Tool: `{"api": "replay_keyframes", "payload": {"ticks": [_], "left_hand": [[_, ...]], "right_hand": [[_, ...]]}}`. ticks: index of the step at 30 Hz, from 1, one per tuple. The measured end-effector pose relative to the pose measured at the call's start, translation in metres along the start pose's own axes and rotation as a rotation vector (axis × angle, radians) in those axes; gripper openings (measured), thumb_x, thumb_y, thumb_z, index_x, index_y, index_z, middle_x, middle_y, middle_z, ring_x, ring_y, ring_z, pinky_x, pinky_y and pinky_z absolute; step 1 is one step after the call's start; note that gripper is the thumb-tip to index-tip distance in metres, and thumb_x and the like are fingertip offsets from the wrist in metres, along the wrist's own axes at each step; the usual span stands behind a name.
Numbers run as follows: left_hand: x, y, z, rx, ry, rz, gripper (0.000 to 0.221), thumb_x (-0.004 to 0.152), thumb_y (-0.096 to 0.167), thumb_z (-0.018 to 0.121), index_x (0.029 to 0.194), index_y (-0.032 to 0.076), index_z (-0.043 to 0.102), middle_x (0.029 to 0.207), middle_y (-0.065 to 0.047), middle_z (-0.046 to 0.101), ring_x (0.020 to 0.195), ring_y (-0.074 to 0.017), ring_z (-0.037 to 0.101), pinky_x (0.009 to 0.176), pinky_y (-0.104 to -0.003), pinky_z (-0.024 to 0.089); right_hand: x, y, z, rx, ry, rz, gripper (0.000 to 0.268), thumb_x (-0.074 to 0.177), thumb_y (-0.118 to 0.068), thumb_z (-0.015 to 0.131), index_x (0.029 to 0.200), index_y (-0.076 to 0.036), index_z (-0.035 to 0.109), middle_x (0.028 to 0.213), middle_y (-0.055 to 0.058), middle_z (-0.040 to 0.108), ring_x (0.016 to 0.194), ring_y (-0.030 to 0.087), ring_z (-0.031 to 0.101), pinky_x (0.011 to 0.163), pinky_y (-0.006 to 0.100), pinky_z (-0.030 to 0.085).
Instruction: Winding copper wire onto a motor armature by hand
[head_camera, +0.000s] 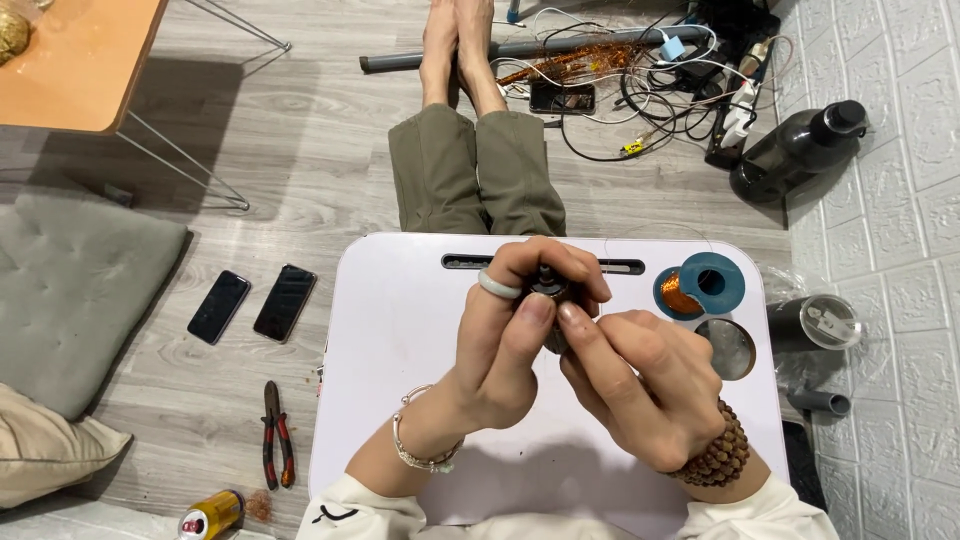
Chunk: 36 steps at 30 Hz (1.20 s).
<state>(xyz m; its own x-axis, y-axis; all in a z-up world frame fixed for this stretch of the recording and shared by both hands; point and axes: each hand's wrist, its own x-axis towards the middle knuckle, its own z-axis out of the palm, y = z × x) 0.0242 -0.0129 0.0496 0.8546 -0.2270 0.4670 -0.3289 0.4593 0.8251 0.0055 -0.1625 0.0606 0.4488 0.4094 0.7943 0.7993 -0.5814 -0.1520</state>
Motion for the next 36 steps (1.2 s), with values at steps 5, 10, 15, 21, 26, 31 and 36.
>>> {"api": "replay_keyframes", "payload": {"ticks": [5, 10, 15, 21, 26, 31, 36], "left_hand": [[0.001, 0.002, -0.002, 0.038, -0.019, -0.001, 0.03, 0.103, 0.02, 0.037, 0.126, 0.005, 0.05, 0.113, -0.013, 0.063, 0.091, -0.0161, 0.057, 0.083, -0.029, 0.052], [0.001, 0.001, -0.002, 0.066, -0.029, 0.015, 0.03, 0.105, 0.016, 0.035, 0.129, 0.004, 0.048, 0.114, -0.013, 0.062, 0.095, -0.017, 0.059, 0.087, -0.03, 0.054], [-0.001, 0.003, -0.002, 0.122, -0.039, 0.015, 0.028, 0.107, 0.017, 0.037, 0.13, 0.004, 0.048, 0.112, -0.011, 0.063, 0.092, -0.0154, 0.06, 0.074, -0.025, 0.054], [0.003, 0.017, -0.002, 0.155, -0.118, -0.074, 0.029, 0.108, 0.009, 0.04, 0.134, 0.001, 0.046, 0.109, -0.01, 0.061, 0.087, -0.0141, 0.054, 0.077, -0.025, 0.05], [0.013, 0.023, -0.002, 0.358, -0.184, -0.06, 0.029, 0.104, 0.004, 0.04, 0.131, -0.001, 0.05, 0.096, -0.009, 0.063, 0.082, -0.0155, 0.058, 0.074, -0.026, 0.052], [0.016, 0.019, -0.004, 0.402, -0.24, -0.105, 0.032, 0.101, 0.0, 0.042, 0.131, 0.001, 0.051, 0.089, -0.005, 0.06, 0.077, -0.0135, 0.054, 0.069, -0.025, 0.048], [0.022, 0.022, 0.001, 0.486, -0.213, -0.02, 0.027, 0.099, -0.002, 0.043, 0.125, 0.0, 0.051, 0.101, -0.01, 0.063, 0.075, -0.0173, 0.054, 0.068, -0.029, 0.048]], "right_hand": [[-0.003, 0.004, 0.003, 0.004, 0.035, -0.025, 0.026, 0.08, 0.012, 0.079, 0.104, 0.009, 0.069, 0.093, 0.013, 0.064, 0.066, 0.017, 0.064, 0.056, 0.028, 0.052], [-0.003, 0.002, 0.003, 0.01, 0.03, -0.009, 0.027, 0.08, 0.014, 0.078, 0.105, 0.011, 0.067, 0.092, 0.015, 0.064, 0.067, 0.019, 0.065, 0.058, 0.03, 0.055], [-0.007, -0.001, 0.0, 0.055, 0.015, 0.084, 0.03, 0.082, 0.013, 0.08, 0.108, 0.006, 0.066, 0.095, 0.012, 0.063, 0.064, 0.015, 0.063, 0.057, 0.028, 0.053], [-0.01, 0.013, -0.01, -0.184, 0.127, 0.24, 0.016, 0.094, 0.009, 0.076, 0.107, -0.001, 0.072, 0.101, 0.011, 0.063, 0.074, 0.018, 0.058, 0.064, 0.032, 0.049], [0.008, 0.039, -0.037, 0.506, -0.111, 0.5, 0.016, 0.073, -0.006, 0.075, 0.085, 0.003, 0.071, 0.064, 0.007, 0.065, 0.043, 0.007, 0.037, 0.042, 0.02, 0.026], [0.017, 0.039, -0.037, 0.327, -0.123, 0.423, 0.013, 0.07, 0.004, 0.08, 0.079, 0.005, 0.071, 0.067, 0.008, 0.066, 0.049, 0.011, 0.048, 0.047, 0.022, 0.036], [0.022, 0.035, -0.035, 0.254, -0.186, 0.397, 0.022, 0.072, 0.0, 0.079, 0.092, 0.003, 0.073, 0.08, 0.009, 0.072, 0.055, 0.01, 0.06, 0.045, 0.017, 0.046]]}}
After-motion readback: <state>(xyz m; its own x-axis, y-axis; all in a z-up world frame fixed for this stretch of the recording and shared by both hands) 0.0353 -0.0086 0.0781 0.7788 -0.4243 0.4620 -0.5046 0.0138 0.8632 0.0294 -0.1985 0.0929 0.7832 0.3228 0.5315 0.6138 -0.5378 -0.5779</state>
